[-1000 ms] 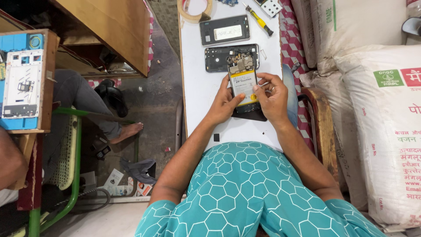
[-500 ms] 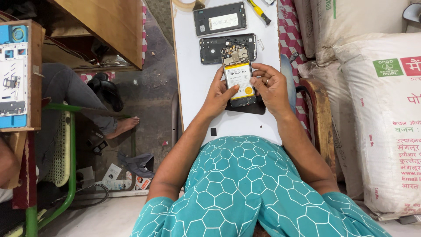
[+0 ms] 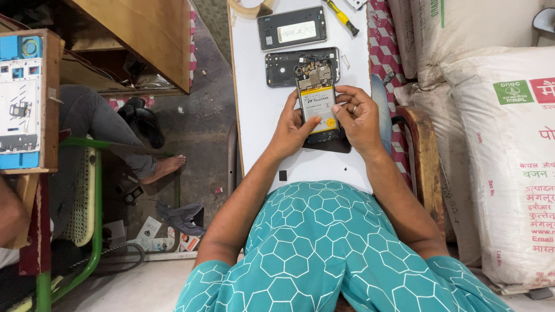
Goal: The person works at a repair bench on a disassembled smartphone. They peel the backing from a replacement battery, position it inside the phone body, press it into place, and fit the back cover, then hold up the reassembled phone with both hands.
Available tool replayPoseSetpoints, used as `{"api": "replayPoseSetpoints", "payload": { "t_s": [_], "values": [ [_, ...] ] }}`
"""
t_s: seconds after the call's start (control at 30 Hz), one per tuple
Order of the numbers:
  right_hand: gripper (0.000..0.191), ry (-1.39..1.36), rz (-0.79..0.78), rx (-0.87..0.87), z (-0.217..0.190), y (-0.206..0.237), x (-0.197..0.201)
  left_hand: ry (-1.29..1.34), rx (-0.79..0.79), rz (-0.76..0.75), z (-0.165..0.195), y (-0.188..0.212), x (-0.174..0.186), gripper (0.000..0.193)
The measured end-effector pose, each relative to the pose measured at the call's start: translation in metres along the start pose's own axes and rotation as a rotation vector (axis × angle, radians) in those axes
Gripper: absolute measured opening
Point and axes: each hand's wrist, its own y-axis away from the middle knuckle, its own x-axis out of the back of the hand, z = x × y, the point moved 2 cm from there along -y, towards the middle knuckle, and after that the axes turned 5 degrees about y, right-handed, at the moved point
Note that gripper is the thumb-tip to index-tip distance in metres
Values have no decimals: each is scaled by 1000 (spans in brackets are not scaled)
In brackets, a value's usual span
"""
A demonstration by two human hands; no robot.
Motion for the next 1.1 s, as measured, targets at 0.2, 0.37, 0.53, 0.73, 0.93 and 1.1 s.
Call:
{"api": "replayPoseSetpoints", "payload": {
  "t_s": [0.2,0.37,0.53,0.73,0.93,1.1],
  "values": [
    [34,36,15,31,-1,0,-1,-53,-26,8,1,0,-2,74],
    [34,68,32,22,-1,-1,-3,-87,-31,11,3,1,-2,73],
    [34,108,32,24,-3,-1,-3,-70,-38,9,3,0,-2,74],
    [35,97,24,25,-3,0,-4,-75,-21,36,-1,1,0,74],
    [35,123,12,28,-4,-1,-4,0,1,58,-2,0,1,64],
    [36,132,8,29,-3,-1,-3,-89,-6,73,2,-1,-1,64]
  ]
}}
